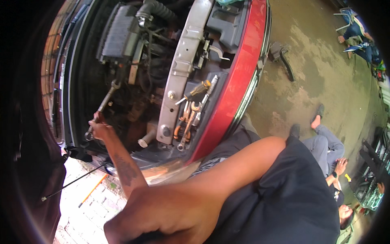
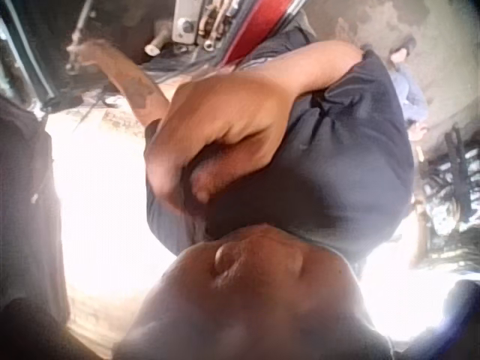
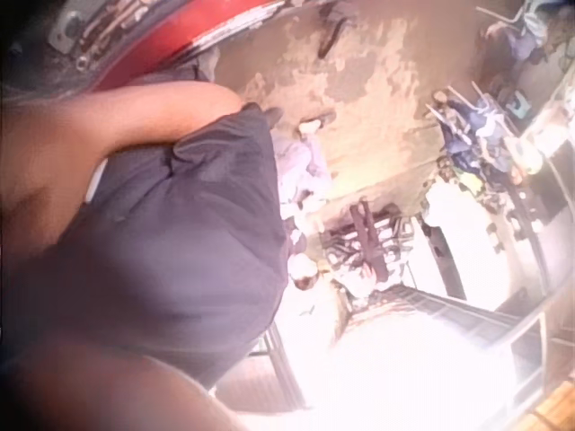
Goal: The person uses a wrench to loosen bolts on the car engine, then uses their hands to unscrew a component and remove it.
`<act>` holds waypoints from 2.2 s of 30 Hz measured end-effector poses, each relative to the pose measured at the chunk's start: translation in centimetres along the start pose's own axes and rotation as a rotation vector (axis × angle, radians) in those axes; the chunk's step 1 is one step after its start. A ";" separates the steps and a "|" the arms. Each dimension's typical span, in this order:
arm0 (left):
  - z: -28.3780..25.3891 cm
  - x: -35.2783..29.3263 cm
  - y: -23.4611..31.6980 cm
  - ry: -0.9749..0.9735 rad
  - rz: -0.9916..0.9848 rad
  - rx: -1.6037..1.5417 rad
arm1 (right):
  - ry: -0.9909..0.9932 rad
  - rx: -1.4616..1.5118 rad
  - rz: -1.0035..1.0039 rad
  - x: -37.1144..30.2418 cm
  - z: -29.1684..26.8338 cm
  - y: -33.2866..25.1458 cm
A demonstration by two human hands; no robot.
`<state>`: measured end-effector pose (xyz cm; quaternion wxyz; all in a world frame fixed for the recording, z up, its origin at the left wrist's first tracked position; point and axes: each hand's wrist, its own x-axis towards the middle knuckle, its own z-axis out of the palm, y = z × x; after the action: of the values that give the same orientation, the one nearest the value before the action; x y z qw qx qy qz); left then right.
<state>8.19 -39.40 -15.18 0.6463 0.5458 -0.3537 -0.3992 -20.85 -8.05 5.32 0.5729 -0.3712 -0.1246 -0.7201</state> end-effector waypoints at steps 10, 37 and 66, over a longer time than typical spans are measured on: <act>2.7 -1.3 1.2 0.032 0.037 -0.018 | 0.344 0.104 -0.130 -1.7 2.1 0.1; 17.5 -0.4 3.0 -0.310 0.421 0.484 | 0.548 -2.316 0.288 -14.9 -25.5 -4.5; 18.4 -0.9 1.5 -0.600 0.710 0.681 | 0.599 -2.274 0.232 -15.4 -25.5 -4.8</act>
<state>-8.45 -46.25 -10.86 0.4000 0.4338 -0.7916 -0.1588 -34.15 -10.64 -21.62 -0.0186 -0.4935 0.7618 -0.4193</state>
